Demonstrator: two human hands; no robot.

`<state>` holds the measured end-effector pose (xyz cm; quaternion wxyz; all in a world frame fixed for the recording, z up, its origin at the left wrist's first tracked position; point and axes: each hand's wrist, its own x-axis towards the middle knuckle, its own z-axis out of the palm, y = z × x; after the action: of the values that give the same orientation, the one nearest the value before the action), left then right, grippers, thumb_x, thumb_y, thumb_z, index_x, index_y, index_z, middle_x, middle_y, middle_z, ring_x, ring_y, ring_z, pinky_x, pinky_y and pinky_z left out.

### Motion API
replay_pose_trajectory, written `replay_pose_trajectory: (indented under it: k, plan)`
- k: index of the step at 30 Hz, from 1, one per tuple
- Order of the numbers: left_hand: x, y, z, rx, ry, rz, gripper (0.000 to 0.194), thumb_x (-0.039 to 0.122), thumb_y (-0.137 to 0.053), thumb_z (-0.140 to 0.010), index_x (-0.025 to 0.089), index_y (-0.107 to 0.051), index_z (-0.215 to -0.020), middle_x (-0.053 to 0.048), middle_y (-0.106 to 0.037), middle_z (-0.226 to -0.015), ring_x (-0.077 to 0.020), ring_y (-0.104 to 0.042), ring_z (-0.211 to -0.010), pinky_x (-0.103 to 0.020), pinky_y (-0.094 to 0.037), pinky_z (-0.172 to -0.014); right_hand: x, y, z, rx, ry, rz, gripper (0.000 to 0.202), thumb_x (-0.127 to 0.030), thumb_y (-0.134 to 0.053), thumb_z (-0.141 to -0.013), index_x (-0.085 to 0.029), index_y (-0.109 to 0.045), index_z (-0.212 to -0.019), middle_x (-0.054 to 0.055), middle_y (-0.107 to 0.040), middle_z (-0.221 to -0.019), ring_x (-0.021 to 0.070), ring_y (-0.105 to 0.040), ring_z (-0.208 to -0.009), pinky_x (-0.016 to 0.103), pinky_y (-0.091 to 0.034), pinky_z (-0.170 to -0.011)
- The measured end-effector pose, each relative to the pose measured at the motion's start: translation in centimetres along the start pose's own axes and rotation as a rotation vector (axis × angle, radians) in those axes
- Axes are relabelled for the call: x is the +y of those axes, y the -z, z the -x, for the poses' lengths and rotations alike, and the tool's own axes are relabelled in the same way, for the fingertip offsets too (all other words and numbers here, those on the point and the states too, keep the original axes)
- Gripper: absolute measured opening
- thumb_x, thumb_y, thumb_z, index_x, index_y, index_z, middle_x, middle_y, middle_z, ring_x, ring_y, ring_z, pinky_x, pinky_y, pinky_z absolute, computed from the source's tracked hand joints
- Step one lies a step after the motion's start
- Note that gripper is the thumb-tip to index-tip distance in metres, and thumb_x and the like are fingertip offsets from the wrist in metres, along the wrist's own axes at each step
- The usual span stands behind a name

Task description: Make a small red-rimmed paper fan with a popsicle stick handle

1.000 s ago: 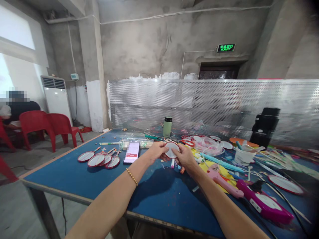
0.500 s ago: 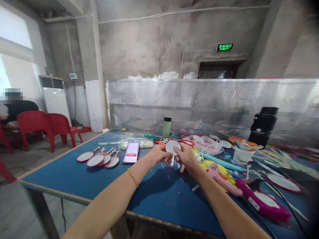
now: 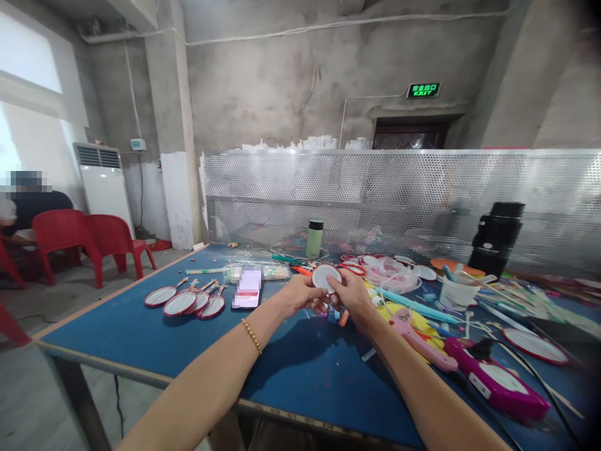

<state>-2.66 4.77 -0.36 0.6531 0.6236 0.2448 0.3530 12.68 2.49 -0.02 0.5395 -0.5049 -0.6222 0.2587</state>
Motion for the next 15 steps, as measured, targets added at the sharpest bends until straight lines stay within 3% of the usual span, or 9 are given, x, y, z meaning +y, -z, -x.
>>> replay_pose_trajectory:
  k: [8, 15]
  plan:
    - [0.42, -0.04, 0.25, -0.029, 0.015, -0.087, 0.022, 0.027, -0.073, -0.073, 0.009, -0.062, -0.076, -0.005, -0.067, -0.064, -0.0150, -0.064, -0.052, -0.026, -0.049, -0.054, -0.21, -0.10, -0.09, -0.031, 0.016, 0.002, 0.032, -0.045, -0.056, -0.074, -0.018, -0.055, -0.091, -0.008, -0.047, -0.037, 0.0133, -0.042, -0.027, 0.024, -0.035, -0.029]
    - [0.23, -0.01, 0.14, -0.024, 0.020, -0.116, 0.027, 0.032, -0.075, -0.073, 0.009, -0.061, -0.075, -0.005, -0.066, -0.062, -0.0143, -0.064, -0.052, -0.025, -0.051, -0.054, -0.42, -0.08, 0.09, -0.040, 0.013, 0.014, 0.031, -0.044, -0.057, -0.075, -0.018, -0.055, -0.091, -0.008, -0.047, -0.037, 0.0134, -0.043, -0.028, 0.023, -0.034, -0.030]
